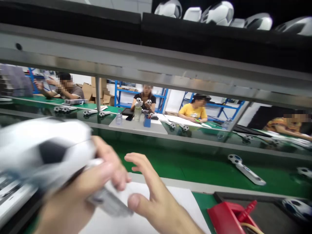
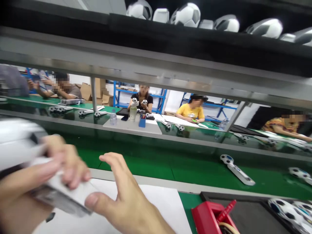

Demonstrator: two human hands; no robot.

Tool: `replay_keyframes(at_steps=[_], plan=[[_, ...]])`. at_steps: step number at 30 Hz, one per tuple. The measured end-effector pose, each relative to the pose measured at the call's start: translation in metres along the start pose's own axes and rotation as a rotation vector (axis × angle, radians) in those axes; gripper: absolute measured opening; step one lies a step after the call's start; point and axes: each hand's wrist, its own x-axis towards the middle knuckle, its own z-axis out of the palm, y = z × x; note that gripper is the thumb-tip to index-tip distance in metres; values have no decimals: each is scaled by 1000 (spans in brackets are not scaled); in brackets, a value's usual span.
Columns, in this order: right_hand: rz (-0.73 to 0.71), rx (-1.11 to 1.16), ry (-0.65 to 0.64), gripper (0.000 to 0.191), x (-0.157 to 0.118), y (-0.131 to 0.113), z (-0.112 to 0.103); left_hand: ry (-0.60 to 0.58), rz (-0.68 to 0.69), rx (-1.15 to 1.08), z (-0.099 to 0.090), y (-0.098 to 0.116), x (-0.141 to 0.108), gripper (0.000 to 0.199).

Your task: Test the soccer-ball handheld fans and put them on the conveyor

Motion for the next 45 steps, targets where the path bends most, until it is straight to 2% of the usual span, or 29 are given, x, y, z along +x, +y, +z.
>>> replay_keyframes(at_steps=[2,5,7,10,16,23,28,31,37,40,45], plan=[[-1,99,-38,67,0,3,11,-73,-39,-25,18,-9,8,23],[43,211,29,60,5,13,21,-54,-110,-27,31,-27,24,24],[96,217,62,55,9,20,24,-20,-146,-98,31,-35,32,23],[152,198,19,50,12,26,22,39,-162,-147,28,-39,40,18],[217,210,-45,50,13,26,17,68,-227,-159,27,-40,48,15],[263,163,-55,47,12,28,14,103,-226,-166,27,-46,48,26],[206,-95,55,41,9,37,20,185,-188,-153,31,-53,45,25],[168,-147,97,38,9,42,24,224,-169,-146,33,-55,45,25],[168,42,7,42,17,37,22,229,-207,-145,30,-53,50,23],[201,176,6,38,22,38,21,207,-258,-140,27,-54,55,23],[314,327,70,48,29,57,19,91,-236,104,14,-78,71,30]])
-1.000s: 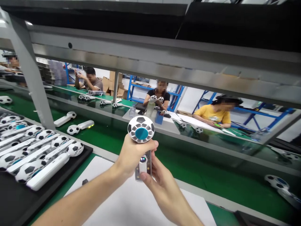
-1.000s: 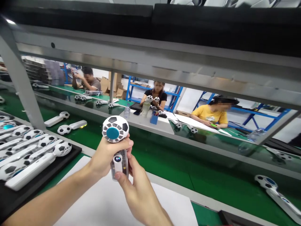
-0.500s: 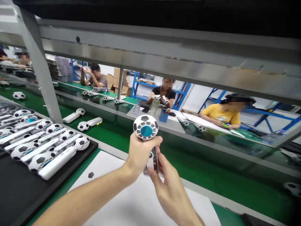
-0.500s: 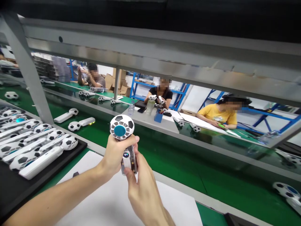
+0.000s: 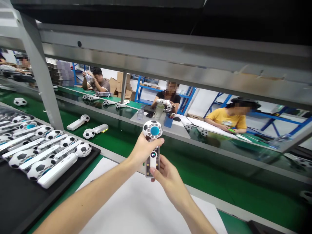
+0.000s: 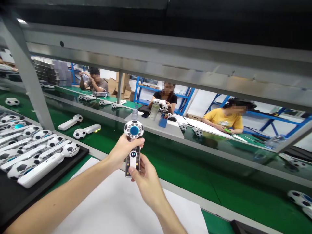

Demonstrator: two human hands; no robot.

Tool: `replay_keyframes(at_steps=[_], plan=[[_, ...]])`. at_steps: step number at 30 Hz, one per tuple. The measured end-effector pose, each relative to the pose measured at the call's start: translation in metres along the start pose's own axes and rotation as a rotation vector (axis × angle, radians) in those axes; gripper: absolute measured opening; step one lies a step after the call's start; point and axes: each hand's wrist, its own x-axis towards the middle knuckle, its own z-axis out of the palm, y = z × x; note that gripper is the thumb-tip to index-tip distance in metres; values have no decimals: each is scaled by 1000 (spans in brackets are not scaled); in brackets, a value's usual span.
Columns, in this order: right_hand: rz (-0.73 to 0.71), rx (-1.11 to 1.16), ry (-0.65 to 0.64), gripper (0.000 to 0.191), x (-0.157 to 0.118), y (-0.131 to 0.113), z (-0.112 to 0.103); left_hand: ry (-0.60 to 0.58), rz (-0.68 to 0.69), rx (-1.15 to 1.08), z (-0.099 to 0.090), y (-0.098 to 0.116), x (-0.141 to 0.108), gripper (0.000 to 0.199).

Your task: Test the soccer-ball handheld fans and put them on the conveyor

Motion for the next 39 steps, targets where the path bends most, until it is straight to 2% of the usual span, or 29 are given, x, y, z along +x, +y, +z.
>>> replay_keyframes(at_steps=[3,5,7,8,10,12,15,17,20,22,27,31,34,37,39], plan=[[108,130,82,59,10,15,-10,-105,-13,140,-10,-19,18,43],[151,125,191,66,18,26,-21,-171,-11,279,-19,-31,30,40],[161,48,291,72,26,38,-36,-177,24,448,-34,-40,43,32],[160,6,319,73,30,45,-45,-143,50,540,-44,-43,49,29],[166,-79,354,72,37,57,-65,4,97,729,-70,-48,61,24],[187,-192,389,70,43,69,-85,206,97,909,-99,-51,71,26],[228,-425,445,58,46,83,-113,494,5,1127,-141,-57,80,30],[239,-600,469,48,45,88,-126,644,-79,1238,-163,-63,81,34],[243,-828,482,42,41,92,-139,779,-211,1352,-183,-74,80,41],[262,-941,476,42,38,91,-143,793,-301,1389,-192,-80,80,45],[297,-1148,487,42,33,75,-146,673,-422,1401,-206,-89,78,46],[217,-1185,516,48,29,55,-139,606,-453,1351,-204,-79,74,43],[134,-1115,506,46,28,43,-131,539,-409,1287,-192,-52,71,42],[40,-995,470,43,28,31,-118,449,-247,1207,-166,-9,62,42],[-31,-923,421,42,25,23,-101,332,-124,1124,-143,22,50,34]])
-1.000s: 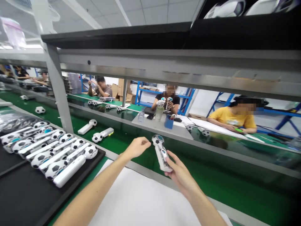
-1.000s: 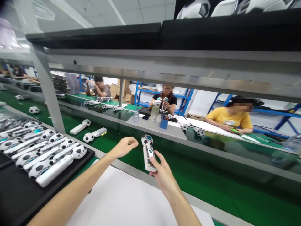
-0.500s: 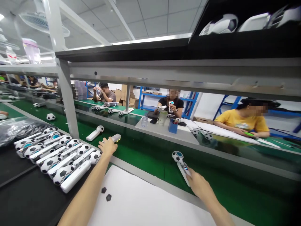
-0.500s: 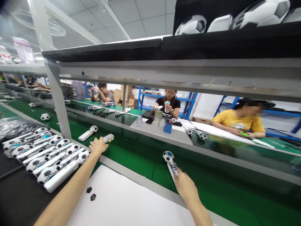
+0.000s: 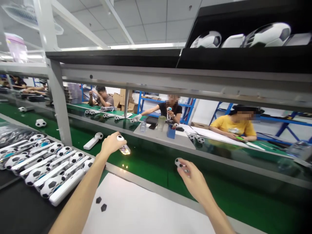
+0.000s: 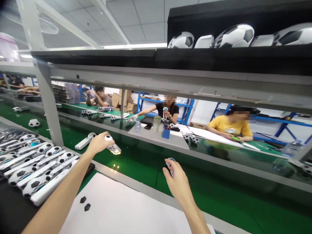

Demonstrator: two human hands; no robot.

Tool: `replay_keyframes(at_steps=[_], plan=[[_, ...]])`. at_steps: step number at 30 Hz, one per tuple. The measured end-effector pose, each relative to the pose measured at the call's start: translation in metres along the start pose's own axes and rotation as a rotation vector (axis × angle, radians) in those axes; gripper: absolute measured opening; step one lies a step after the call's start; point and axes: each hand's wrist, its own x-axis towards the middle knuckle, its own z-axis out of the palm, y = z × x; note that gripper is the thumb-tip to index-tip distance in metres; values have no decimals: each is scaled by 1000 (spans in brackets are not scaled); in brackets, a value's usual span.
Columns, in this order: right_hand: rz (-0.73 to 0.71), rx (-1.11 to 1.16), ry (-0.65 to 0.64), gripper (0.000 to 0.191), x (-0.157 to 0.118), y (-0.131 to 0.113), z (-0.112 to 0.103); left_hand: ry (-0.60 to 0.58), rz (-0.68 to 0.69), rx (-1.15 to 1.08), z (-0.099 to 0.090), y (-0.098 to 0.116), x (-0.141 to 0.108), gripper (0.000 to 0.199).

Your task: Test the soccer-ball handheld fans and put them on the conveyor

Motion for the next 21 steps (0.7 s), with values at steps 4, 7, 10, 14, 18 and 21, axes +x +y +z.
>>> replay_keyframes(at_steps=[4,7,10,14,18,21], plan=[[-199,140,-27,51,-26,-47,8,-225,317,-272,-26,51,-51,32],[-324,218,-83,59,-46,-72,14,-370,525,-606,-30,74,-87,35],[-378,223,-155,52,-56,-75,16,-388,562,-747,-28,85,-108,40],[-389,284,-207,54,-60,-69,18,-367,575,-778,-25,90,-116,44],[-299,506,-230,57,-66,-81,21,-302,592,-714,-26,94,-116,42],[-201,741,-343,62,-76,-99,18,-212,616,-649,-25,96,-114,36]])
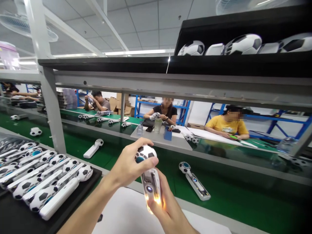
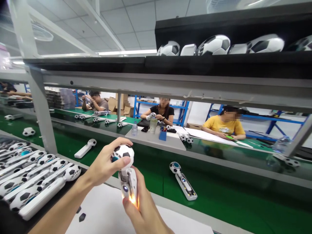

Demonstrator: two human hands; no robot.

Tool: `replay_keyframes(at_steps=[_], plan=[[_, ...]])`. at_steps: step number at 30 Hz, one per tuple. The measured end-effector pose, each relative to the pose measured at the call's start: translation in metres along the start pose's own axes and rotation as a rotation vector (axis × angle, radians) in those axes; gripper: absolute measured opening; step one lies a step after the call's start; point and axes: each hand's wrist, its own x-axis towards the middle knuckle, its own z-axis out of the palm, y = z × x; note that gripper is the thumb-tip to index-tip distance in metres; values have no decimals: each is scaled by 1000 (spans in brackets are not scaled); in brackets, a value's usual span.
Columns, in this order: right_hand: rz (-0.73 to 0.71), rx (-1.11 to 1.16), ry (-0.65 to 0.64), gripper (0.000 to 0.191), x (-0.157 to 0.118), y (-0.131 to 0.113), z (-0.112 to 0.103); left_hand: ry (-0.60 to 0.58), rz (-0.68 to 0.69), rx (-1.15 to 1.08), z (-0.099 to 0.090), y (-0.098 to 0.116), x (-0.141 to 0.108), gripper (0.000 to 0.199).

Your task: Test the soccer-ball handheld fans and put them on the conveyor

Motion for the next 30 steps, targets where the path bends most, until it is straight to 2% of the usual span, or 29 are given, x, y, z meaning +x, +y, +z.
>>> replay_keyframes(at_steps=[3,5,9,15,21,27,30], plan=[[140,318,-93,70,-5,-16,7,38,31,26,4,-6,1,37],[203,472,-104,70,-7,-22,9,49,71,23,8,-10,1,40],[202,614,-114,61,-7,-26,7,6,89,-19,14,-11,-2,51],[174,623,-97,56,-10,-38,4,-84,57,-114,16,-11,-5,75],[160,615,-94,56,-11,-40,3,-70,81,-154,19,-11,-5,58],[150,631,-107,61,-13,-33,3,-25,123,-186,20,-11,-6,57],[165,603,-133,66,-13,-34,2,-45,110,-188,19,-10,-6,58]])
